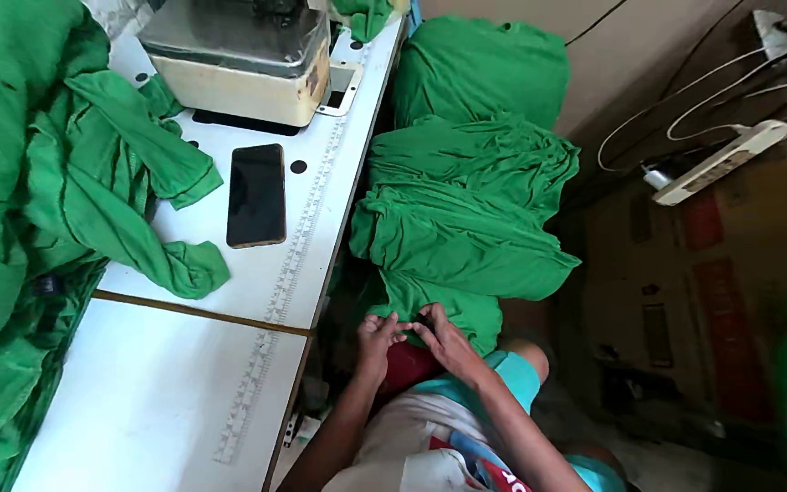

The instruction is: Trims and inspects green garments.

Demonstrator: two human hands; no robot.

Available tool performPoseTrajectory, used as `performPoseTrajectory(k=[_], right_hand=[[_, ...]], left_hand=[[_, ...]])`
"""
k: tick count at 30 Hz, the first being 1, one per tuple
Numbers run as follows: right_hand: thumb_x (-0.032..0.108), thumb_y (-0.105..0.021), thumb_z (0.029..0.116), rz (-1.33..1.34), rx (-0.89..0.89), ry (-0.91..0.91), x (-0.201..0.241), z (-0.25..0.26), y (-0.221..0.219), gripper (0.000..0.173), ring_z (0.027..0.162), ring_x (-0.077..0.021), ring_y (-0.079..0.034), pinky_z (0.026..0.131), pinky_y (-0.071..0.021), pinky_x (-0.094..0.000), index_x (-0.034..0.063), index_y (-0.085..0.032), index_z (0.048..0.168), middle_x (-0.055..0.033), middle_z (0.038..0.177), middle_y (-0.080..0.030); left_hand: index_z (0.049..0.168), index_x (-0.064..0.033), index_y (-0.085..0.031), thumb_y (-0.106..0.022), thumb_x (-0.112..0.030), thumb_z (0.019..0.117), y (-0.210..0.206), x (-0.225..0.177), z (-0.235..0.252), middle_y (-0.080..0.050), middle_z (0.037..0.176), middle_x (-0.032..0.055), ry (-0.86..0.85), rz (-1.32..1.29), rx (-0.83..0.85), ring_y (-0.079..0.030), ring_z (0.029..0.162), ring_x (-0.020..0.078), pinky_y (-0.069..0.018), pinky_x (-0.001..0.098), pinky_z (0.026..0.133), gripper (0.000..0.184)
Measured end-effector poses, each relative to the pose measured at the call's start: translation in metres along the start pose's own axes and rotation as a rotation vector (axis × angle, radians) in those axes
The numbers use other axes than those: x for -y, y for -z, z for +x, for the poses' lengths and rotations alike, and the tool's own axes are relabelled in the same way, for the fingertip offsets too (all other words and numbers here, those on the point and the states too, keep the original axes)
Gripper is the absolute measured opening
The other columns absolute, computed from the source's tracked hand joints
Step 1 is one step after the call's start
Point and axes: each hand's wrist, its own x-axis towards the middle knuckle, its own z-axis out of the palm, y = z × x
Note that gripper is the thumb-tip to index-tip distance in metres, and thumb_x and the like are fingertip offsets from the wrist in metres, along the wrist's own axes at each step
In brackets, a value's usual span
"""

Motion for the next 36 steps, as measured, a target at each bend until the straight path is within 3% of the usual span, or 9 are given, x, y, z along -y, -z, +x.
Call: performPoseTrajectory(k=[5, 13, 24, 26, 29, 31, 33, 35, 36], right_hand=[[0.031, -0.057, 0.1041, 0.006, -0.066, 0.068, 0.002, 0.006, 0.003, 0.040, 0.098, -0.0263, -0.069, 0.089, -0.0563, -0.0469, 0.0034, -0.061, 0.132, -0.0156, 0.112, -0.070], [0.037, -0.060, 0.1023, -0.067, -0.099, 0.042, 0.010, 0.007, -0.001, 0.041, 0.082, -0.0299, -0.070, 0.074, -0.0568, -0.0522, 0.0011, -0.060, 0.122, -0.0133, 0.093, -0.070], [0.038, -0.058, 0.1035, -0.115, -0.143, 0.013, 0.013, 0.006, -0.004, 0.039, 0.084, -0.0324, -0.071, 0.074, -0.0557, -0.0547, 0.0014, -0.062, 0.118, -0.0144, 0.092, -0.070], [0.035, -0.058, 0.1035, -0.034, -0.157, -0.018, 0.012, 0.007, -0.004, 0.037, 0.082, -0.0295, -0.070, 0.074, -0.0555, -0.0533, 0.0011, -0.063, 0.116, -0.0129, 0.090, -0.070], [0.033, -0.060, 0.1018, 0.158, -0.178, -0.039, 0.003, 0.008, -0.008, 0.034, 0.079, -0.0185, -0.066, 0.073, -0.0555, -0.0430, 0.0012, -0.061, 0.116, -0.0078, 0.089, -0.068], [0.035, -0.070, 0.0943, 0.165, -0.177, -0.018, -0.002, 0.007, -0.009, 0.046, 0.081, -0.0182, -0.065, 0.073, -0.0561, -0.0424, 0.0010, -0.058, 0.122, -0.0080, 0.093, -0.067], [0.036, -0.082, 0.0835, 0.013, -0.150, -0.033, -0.003, 0.004, -0.007, 0.065, 0.090, -0.0300, -0.068, 0.077, -0.0565, -0.0528, 0.0001, -0.055, 0.131, -0.0151, 0.106, -0.068], [0.022, -0.077, 0.0890, -0.213, -0.113, -0.043, -0.007, 0.002, -0.005, 0.050, 0.100, -0.0388, -0.070, 0.081, -0.0572, -0.0590, 0.0007, -0.059, 0.131, -0.0201, 0.123, -0.066], [0.013, -0.072, 0.0905, -0.282, -0.150, -0.024, -0.012, 0.001, -0.006, 0.036, 0.097, -0.0399, -0.070, 0.077, -0.0581, -0.0585, 0.0008, -0.064, 0.124, -0.0213, 0.123, -0.065]], left_hand=[[0.098, 0.0004, -0.060, -0.055, -0.004, 0.1032, 0.007, 0.005, 0.005, -0.066, 0.077, 0.0023, -0.062, 0.019, 0.031, -0.063, 0.067, 0.0077, -0.0535, 0.0226, 0.063, 0.008], [0.092, -0.0006, -0.064, -0.056, -0.001, 0.1010, 0.011, 0.006, 0.006, -0.064, 0.073, -0.0006, -0.118, 0.048, 0.108, -0.059, 0.062, 0.0051, -0.0519, 0.0208, 0.063, 0.012], [0.088, -0.0008, -0.065, -0.059, -0.001, 0.1001, 0.010, 0.004, 0.006, -0.064, 0.069, -0.0012, -0.115, 0.082, 0.120, -0.059, 0.060, 0.0045, -0.0508, 0.0198, 0.060, 0.014], [0.087, -0.0015, -0.064, -0.059, -0.002, 0.1001, 0.010, 0.004, 0.006, -0.065, 0.069, -0.0015, -0.117, 0.085, 0.126, -0.059, 0.060, 0.0046, -0.0511, 0.0202, 0.061, 0.014], [0.089, -0.0005, -0.065, -0.059, -0.002, 0.1001, 0.010, 0.004, 0.006, -0.065, 0.070, -0.0009, -0.108, 0.071, 0.122, -0.059, 0.060, 0.0047, -0.0513, 0.0209, 0.060, 0.013], [0.090, -0.0006, -0.065, -0.059, -0.003, 0.1008, 0.010, 0.004, 0.008, -0.064, 0.070, -0.0009, -0.095, 0.050, 0.111, -0.059, 0.060, 0.0052, -0.0513, 0.0211, 0.060, 0.013], [0.088, -0.0021, -0.063, -0.056, -0.002, 0.1016, 0.012, 0.005, 0.009, -0.063, 0.070, -0.0014, -0.078, 0.014, 0.113, -0.058, 0.061, 0.0057, -0.0517, 0.0220, 0.062, 0.016], [0.090, -0.0022, -0.061, -0.049, 0.001, 0.0995, 0.018, 0.003, 0.008, -0.064, 0.074, -0.0003, -0.078, 0.078, 0.183, -0.061, 0.065, 0.0065, -0.0525, 0.0229, 0.064, 0.015], [0.093, 0.0004, -0.061, -0.050, 0.002, 0.0974, 0.020, 0.001, 0.009, -0.065, 0.077, 0.0018, -0.090, 0.196, 0.209, -0.061, 0.065, 0.0067, -0.0516, 0.0229, 0.063, 0.012]])
